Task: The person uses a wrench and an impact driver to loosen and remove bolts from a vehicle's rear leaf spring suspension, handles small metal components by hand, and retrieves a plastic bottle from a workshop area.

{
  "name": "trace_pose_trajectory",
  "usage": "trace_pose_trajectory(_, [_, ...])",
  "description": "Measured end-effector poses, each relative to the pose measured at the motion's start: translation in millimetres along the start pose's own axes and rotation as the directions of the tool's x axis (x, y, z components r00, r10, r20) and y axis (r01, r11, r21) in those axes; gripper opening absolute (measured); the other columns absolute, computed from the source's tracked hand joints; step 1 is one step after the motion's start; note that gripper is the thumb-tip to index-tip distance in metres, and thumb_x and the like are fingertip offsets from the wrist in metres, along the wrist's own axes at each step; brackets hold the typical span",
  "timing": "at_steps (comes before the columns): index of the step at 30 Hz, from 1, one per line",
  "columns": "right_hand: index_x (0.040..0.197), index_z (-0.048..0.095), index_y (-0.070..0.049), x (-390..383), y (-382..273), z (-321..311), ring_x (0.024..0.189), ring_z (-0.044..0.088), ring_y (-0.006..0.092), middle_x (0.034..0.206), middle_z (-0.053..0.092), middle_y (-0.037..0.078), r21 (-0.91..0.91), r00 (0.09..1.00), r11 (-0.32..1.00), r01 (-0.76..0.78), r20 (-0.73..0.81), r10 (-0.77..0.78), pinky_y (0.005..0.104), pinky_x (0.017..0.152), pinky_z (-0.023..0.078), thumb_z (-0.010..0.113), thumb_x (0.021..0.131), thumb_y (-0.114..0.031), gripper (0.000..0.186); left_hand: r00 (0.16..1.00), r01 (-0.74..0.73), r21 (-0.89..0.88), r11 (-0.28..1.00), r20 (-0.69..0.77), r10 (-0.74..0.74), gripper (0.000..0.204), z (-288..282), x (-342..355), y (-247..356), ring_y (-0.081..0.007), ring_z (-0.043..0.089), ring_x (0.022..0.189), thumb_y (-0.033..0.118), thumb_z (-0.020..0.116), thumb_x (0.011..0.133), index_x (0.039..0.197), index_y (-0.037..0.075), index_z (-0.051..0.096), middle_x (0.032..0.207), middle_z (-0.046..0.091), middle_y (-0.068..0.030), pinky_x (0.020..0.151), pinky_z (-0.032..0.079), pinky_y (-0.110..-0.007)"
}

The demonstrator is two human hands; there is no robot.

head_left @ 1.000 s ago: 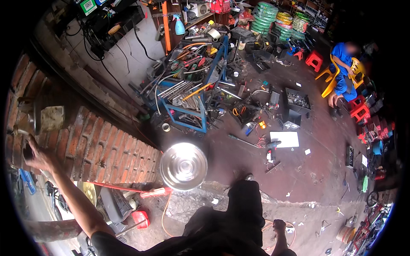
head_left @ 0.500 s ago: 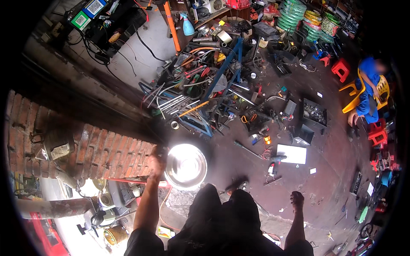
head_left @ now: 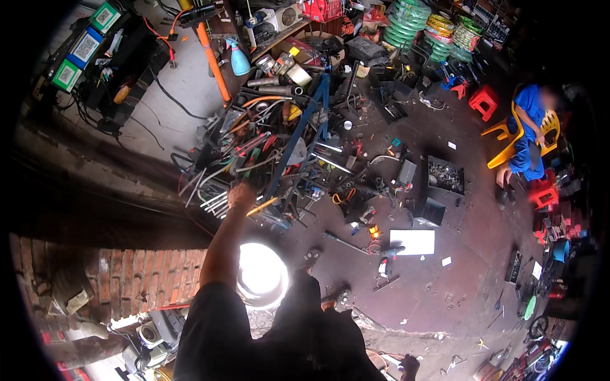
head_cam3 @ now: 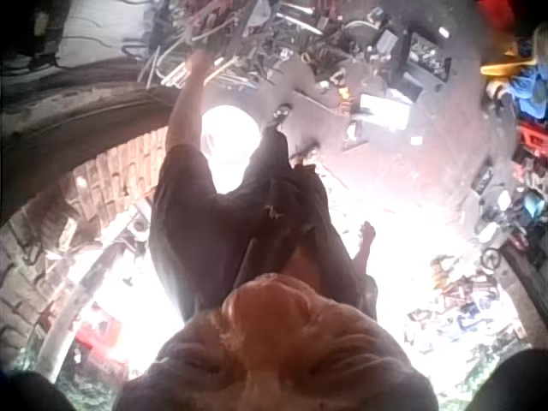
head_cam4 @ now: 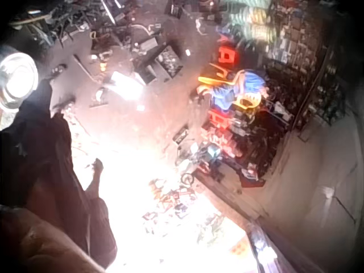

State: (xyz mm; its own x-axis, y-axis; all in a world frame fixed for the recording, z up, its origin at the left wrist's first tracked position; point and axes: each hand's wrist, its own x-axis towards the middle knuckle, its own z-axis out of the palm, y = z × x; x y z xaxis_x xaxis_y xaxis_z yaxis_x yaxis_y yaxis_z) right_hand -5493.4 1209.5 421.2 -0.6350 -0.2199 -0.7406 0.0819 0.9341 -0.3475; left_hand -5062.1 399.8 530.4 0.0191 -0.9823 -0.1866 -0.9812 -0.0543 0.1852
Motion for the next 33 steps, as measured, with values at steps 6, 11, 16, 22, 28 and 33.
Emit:
trace_pose_trajectory(6, [0.1,0.063,-0.008,-149,-60,99,0.06,0.06,0.0139,0.074,0.062,0.002,0.543,0.851,0.704,-0.457,0.039,0.523,0.029,0.047,0.047,0.059,0.087,-0.027,0.023,0.949,0.054,0.252,0.966,0.288,-0.128,0.041,-25,37,32,-0.032,0.059,0.116,0.033,0.056,0.087,0.12,0.009,0.063,0.123,0.062,-0.0177,0.098,0.043,-0.044])
trace_pose_trajectory(11, [0.112,0.059,-0.007,-177,-100,136,0.067,0.062,0.0173,0.087,0.064,0.007,0.658,0.859,0.631,-0.412,0.049,0.51,0.0308,0.05,0.049,0.061,0.087,-0.033,0.037,0.933,-0.004,0.29,0.957,0.346,-0.101,0.045,-60,69,48,-0.0327,0.061,0.114,0.026,0.057,0.082,0.124,0.011,0.061,0.122,0.063,-0.0177,0.094,0.049,-0.043])
trace_pose_trajectory(16, [0.11,0.061,-0.008,-180,-162,132,0.071,0.062,0.0149,0.087,0.066,0.005,0.657,0.901,0.663,-0.359,0.06,0.429,0.0268,0.053,0.047,0.06,0.089,-0.026,0.028,0.682,-0.661,0.53,0.531,0.72,0.13,0.028,-109,134,50,-0.0309,0.068,0.096,0.021,0.054,0.077,0.094,0.011,0.073,0.105,0.07,-0.0128,0.082,0.054,-0.043])
trace_pose_trajectory(22, [0.097,0.068,-0.004,-224,-95,170,0.071,0.062,0.0119,0.086,0.067,0.003,0.374,0.9,0.894,0.248,-0.43,-0.07,0.0265,0.057,0.048,0.056,0.088,-0.011,0.016,0.4,-0.85,0.225,0.476,0.864,0.305,0.051,-133,112,-4,-0.0362,0.068,0.084,0.034,0.083,0.058,0.097,0.003,0.07,0.088,0.068,-0.0224,0.075,0.052,-0.045])
trace_pose_trajectory(28, [0.1,0.072,-0.01,-343,-129,184,0.088,0.066,0.0184,0.092,0.071,0.008,0.507,0.92,0.824,-0.255,0.39,0.044,0.0339,0.08,0.05,0.069,0.081,-0.035,0.032,0.261,-0.655,-0.29,0.697,0.779,0.57,0.033,-88,-68,79,-0.0204,0.059,0.064,0.012,0.079,0.065,0.09,-0.001,0.061,0.073,0.061,-0.009,0.061,0.048,-0.036])
trace_pose_trajectory(33, [0.103,0.067,-0.004,-411,-129,192,0.084,0.063,0.0222,0.088,0.067,0.016,0.659,0.943,0.724,-0.205,0.33,-0.033,0.036,0.075,0.047,0.065,0.084,-0.027,0.03,0.063,-0.4,-0.249,0.882,0.952,0.298,0.024,-47,-190,169,-0.0183,0.061,0.072,0.007,0.076,0.069,0.09,0.002,0.064,0.077,0.063,-0.0054,0.064,0.049,-0.036])
